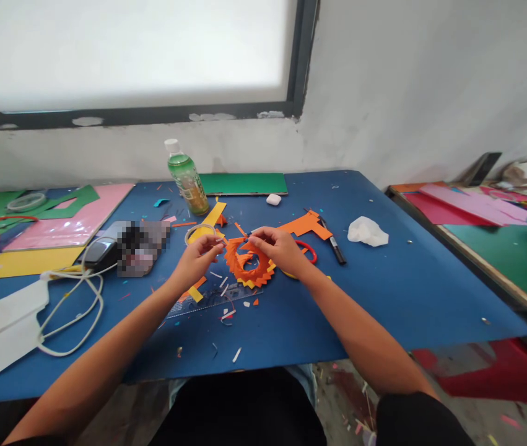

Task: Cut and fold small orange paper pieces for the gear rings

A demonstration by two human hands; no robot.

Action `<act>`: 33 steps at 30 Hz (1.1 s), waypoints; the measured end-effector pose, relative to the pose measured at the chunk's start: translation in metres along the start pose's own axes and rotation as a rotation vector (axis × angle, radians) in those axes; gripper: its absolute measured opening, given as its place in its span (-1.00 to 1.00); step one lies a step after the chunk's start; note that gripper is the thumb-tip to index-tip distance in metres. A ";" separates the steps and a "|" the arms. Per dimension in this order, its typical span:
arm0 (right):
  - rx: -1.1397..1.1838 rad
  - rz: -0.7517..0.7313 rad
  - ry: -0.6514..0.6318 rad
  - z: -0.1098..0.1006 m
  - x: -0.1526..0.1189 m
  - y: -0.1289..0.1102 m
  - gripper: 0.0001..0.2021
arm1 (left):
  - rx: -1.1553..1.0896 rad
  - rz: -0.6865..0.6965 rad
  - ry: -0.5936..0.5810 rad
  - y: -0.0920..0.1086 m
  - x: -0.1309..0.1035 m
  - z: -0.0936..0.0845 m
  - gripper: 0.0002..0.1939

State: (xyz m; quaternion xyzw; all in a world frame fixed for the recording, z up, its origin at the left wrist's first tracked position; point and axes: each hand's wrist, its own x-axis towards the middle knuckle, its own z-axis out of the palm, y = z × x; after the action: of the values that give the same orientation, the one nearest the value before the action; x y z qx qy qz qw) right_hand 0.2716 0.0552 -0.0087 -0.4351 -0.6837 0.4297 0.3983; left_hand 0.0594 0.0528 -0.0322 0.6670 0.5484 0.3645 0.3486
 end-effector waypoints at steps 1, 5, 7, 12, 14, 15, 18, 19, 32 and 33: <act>-0.006 0.023 0.006 -0.006 0.001 -0.001 -0.72 | 0.058 0.014 -0.010 -0.003 0.001 0.002 -0.71; -0.053 0.135 -0.050 -0.027 0.007 0.004 -0.67 | 0.180 0.049 -0.041 -0.008 0.004 0.015 -0.64; -0.086 0.180 -0.126 -0.032 0.008 0.007 -0.67 | 0.251 0.073 -0.069 -0.005 0.005 0.021 -0.62; -0.130 0.193 -0.200 -0.031 0.007 0.012 -0.74 | 0.328 0.129 -0.103 0.000 0.004 0.033 -0.64; -0.147 0.197 -0.214 -0.028 0.007 0.015 -0.76 | 0.313 0.149 -0.096 -0.001 0.002 0.034 -0.65; -0.156 0.201 -0.220 -0.027 0.008 0.017 -0.76 | 0.302 0.158 -0.089 -0.002 0.001 0.035 -0.64; -0.187 0.207 -0.229 -0.023 0.009 0.023 -0.76 | 0.271 0.176 -0.059 -0.002 -0.001 0.036 -0.62; -0.198 0.205 -0.225 -0.021 0.009 0.024 -0.75 | 0.259 0.181 -0.049 -0.002 -0.002 0.036 -0.62; -0.440 -0.046 -0.049 -0.012 0.000 -0.002 -0.86 | -0.052 0.242 0.027 0.022 -0.015 0.035 -0.69; -0.450 -0.065 -0.038 -0.011 -0.002 -0.004 -0.86 | -0.065 0.243 0.037 0.023 -0.015 0.034 -0.70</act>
State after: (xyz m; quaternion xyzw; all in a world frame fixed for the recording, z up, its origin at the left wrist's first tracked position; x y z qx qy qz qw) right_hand 0.2813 0.0555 -0.0019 -0.4824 -0.7833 0.2616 0.2920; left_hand 0.0981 0.0318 -0.0308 0.7099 0.4579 0.4338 0.3134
